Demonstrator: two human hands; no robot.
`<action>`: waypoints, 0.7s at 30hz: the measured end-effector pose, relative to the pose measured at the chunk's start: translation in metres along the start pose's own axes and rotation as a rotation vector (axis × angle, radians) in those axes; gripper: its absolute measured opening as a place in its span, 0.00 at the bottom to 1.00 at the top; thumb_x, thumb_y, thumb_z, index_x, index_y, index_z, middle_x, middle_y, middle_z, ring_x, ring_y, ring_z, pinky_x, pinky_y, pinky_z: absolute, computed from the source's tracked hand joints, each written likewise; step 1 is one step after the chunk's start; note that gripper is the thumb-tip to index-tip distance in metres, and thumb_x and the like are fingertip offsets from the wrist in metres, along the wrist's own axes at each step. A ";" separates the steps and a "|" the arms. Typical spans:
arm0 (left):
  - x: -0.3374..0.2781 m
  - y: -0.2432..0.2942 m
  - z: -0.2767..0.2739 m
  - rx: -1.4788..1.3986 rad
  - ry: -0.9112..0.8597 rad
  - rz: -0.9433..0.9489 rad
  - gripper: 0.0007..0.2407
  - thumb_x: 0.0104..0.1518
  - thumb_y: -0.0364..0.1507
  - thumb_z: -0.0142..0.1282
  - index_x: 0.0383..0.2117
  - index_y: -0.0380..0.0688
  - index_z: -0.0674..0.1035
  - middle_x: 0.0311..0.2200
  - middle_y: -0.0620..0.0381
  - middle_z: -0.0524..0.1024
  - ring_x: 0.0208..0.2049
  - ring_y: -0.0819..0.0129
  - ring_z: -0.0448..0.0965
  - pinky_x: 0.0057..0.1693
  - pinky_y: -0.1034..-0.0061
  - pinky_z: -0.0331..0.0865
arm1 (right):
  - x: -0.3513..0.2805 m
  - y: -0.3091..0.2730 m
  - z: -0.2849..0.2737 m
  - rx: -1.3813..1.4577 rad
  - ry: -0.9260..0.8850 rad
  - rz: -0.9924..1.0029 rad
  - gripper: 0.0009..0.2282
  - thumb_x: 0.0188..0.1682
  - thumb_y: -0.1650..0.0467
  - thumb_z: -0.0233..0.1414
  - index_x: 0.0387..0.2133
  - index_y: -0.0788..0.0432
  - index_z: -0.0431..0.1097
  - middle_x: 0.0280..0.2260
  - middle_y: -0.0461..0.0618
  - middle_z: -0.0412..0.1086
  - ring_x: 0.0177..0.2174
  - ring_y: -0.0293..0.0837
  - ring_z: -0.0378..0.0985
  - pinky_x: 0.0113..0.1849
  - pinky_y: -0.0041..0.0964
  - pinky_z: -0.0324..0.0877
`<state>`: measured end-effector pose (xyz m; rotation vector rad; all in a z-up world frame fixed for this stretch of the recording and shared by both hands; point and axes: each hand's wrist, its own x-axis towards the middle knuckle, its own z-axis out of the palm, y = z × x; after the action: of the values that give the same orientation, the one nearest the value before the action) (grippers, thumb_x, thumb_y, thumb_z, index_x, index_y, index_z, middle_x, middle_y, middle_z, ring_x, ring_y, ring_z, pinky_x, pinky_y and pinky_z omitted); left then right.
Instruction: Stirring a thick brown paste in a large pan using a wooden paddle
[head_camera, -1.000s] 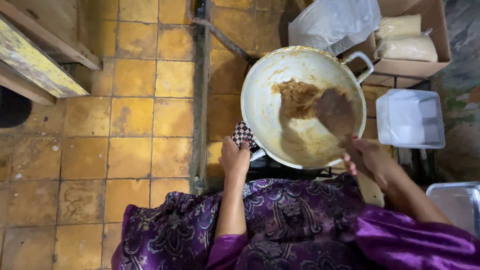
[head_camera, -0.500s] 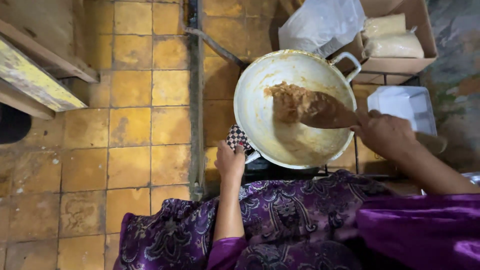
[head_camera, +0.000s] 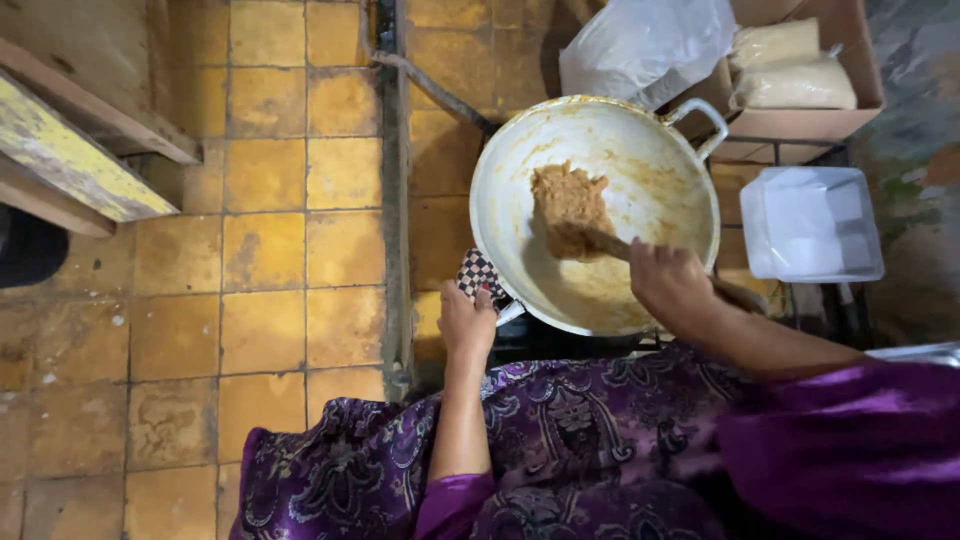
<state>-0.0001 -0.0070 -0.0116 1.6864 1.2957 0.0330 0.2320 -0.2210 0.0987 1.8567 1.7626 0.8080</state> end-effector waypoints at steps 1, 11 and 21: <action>0.000 0.002 -0.002 0.004 0.005 -0.002 0.22 0.59 0.38 0.48 0.57 0.39 0.66 0.55 0.39 0.73 0.59 0.42 0.73 0.63 0.48 0.61 | 0.003 0.000 0.016 0.005 0.004 0.001 0.07 0.45 0.76 0.51 0.34 0.61 0.75 0.24 0.52 0.67 0.21 0.51 0.71 0.23 0.44 0.62; -0.007 0.008 -0.006 -0.041 0.007 -0.006 0.22 0.60 0.37 0.50 0.59 0.42 0.65 0.58 0.40 0.70 0.62 0.44 0.69 0.65 0.47 0.59 | 0.017 -0.005 0.000 0.083 -0.131 0.091 0.07 0.43 0.74 0.51 0.32 0.59 0.74 0.24 0.50 0.68 0.22 0.49 0.74 0.25 0.43 0.62; 0.000 0.003 -0.003 -0.038 0.026 0.011 0.21 0.59 0.37 0.50 0.56 0.41 0.67 0.56 0.40 0.72 0.59 0.43 0.72 0.64 0.46 0.61 | 0.051 -0.031 -0.017 -0.003 0.035 0.189 0.07 0.43 0.77 0.50 0.31 0.63 0.76 0.24 0.54 0.66 0.21 0.51 0.71 0.24 0.43 0.59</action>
<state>0.0001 -0.0052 -0.0077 1.6661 1.2975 0.0862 0.1987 -0.1689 0.0953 2.0419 1.6220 0.9168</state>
